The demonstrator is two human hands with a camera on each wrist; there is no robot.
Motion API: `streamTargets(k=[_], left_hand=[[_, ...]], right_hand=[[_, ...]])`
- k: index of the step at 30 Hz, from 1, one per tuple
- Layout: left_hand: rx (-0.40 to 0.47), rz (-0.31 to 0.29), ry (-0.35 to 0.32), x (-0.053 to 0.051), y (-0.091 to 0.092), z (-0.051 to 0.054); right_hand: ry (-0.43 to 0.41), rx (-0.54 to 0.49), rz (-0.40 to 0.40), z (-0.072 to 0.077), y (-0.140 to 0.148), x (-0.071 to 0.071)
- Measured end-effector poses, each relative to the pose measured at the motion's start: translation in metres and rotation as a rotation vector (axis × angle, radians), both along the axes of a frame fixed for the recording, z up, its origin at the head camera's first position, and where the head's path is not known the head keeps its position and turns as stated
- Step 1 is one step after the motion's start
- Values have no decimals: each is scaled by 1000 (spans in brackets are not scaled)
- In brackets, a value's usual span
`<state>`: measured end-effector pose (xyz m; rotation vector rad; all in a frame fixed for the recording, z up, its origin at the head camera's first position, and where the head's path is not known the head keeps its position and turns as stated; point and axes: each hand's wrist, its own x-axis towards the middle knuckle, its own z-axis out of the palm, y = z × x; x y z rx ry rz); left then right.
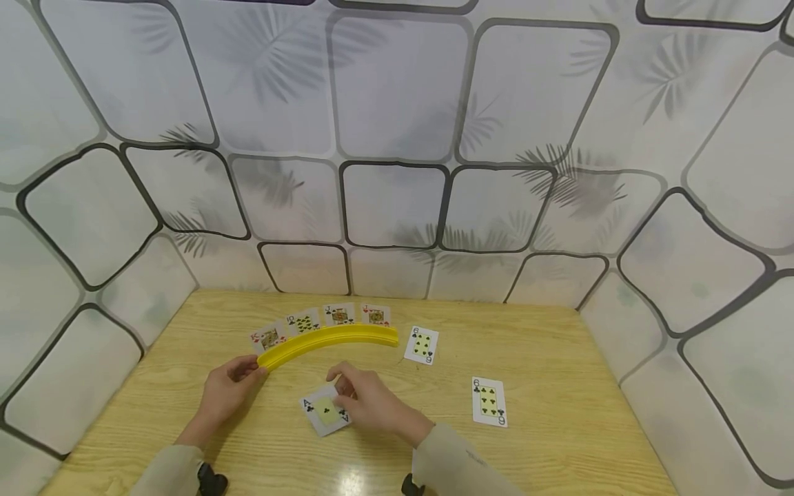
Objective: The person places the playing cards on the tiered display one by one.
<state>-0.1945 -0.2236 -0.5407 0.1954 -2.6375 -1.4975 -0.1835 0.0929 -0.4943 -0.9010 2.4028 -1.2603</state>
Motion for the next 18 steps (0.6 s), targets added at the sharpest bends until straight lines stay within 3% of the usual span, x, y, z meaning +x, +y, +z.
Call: streamTargets(k=[6,18], left_hand=[[13,0,2,0,0,0],[8,1,10,-1,0,-1]], right_hand=[[16,-6,-69,0,-8,-12],[42,-29,-133,0,-22,-27]])
